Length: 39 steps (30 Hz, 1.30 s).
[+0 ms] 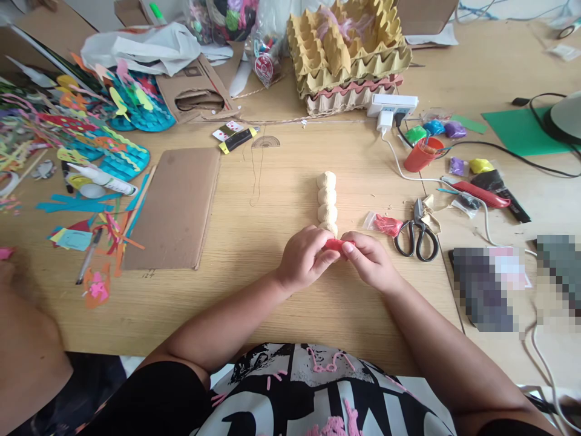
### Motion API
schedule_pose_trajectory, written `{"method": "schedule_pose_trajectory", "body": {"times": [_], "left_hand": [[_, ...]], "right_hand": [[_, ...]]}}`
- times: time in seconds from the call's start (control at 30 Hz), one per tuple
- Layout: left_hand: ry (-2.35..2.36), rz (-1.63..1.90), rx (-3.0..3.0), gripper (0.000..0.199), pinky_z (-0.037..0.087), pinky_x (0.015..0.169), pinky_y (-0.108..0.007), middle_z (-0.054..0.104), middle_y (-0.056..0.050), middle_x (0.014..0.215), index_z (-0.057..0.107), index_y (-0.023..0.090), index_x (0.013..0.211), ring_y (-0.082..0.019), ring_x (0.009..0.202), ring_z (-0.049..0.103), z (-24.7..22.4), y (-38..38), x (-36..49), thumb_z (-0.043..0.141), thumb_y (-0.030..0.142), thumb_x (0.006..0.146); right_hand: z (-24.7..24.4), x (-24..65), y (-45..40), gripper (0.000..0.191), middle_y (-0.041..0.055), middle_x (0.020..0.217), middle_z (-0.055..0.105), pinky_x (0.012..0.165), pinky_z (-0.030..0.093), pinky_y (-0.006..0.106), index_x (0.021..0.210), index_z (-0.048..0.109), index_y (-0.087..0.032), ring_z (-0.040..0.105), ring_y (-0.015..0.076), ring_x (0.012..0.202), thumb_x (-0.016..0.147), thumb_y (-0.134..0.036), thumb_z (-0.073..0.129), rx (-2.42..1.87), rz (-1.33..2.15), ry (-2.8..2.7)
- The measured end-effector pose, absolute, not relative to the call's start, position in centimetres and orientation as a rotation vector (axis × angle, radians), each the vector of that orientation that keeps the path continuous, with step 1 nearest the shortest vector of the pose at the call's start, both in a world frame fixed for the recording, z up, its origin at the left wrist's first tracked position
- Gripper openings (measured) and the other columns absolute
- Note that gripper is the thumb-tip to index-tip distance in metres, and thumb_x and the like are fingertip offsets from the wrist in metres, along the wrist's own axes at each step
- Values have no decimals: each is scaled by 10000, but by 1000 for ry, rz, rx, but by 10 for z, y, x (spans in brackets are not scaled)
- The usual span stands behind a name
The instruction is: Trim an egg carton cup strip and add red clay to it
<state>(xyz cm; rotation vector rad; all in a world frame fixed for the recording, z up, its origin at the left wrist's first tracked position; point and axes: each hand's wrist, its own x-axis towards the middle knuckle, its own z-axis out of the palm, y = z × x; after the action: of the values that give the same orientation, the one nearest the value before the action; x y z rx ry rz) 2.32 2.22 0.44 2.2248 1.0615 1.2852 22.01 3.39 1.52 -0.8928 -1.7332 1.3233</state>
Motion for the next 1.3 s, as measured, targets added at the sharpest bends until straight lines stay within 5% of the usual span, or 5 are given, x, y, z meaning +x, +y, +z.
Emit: {"method": "schedule_pose_trajectory", "body": {"times": [0.5,0.77,0.93,1.13,1.3], "left_hand": [[1135,1279,2323,365,444,677,-327,672,-7,722,604,223,850,-172,689,557,3,23,22,459,398,1134],[1130,1253,1934,649,555,789,-344,782,-86,1011,695,211,1118,-214,902,720,1,23,19,357,761,1050],[1135,1223,1962,471,482,723,-345,658,-29,734,609,223,845,-184,724,594,3,23,20,357,491,1139],[1193,1262,1951,433,462,681,-338,622,-26,728,553,224,792,-171,698,565,2,22,22,405,445,1134],[1140,1224,1862,498,569,893,-389,771,-95,1044,696,218,1146,-226,984,717,-4,23,19,362,586,1121]], "right_hand": [[17,222,36,542,0,685,573,635,437,289,736,615,-207,520,139,648,1066,-633,558,-870,1447,-1652],[12,221,37,416,-19,714,560,654,421,292,910,690,-204,494,134,664,1051,-590,626,-847,1481,-1540],[13,221,37,368,-12,750,576,665,425,296,965,695,-203,511,140,690,1055,-556,638,-848,1489,-1552],[15,223,37,483,3,731,576,675,429,313,840,645,-209,529,158,697,1055,-636,578,-884,1445,-1634],[16,223,38,475,-8,718,553,667,419,305,816,635,-211,497,147,679,1036,-632,620,-900,1458,-1583]]}}
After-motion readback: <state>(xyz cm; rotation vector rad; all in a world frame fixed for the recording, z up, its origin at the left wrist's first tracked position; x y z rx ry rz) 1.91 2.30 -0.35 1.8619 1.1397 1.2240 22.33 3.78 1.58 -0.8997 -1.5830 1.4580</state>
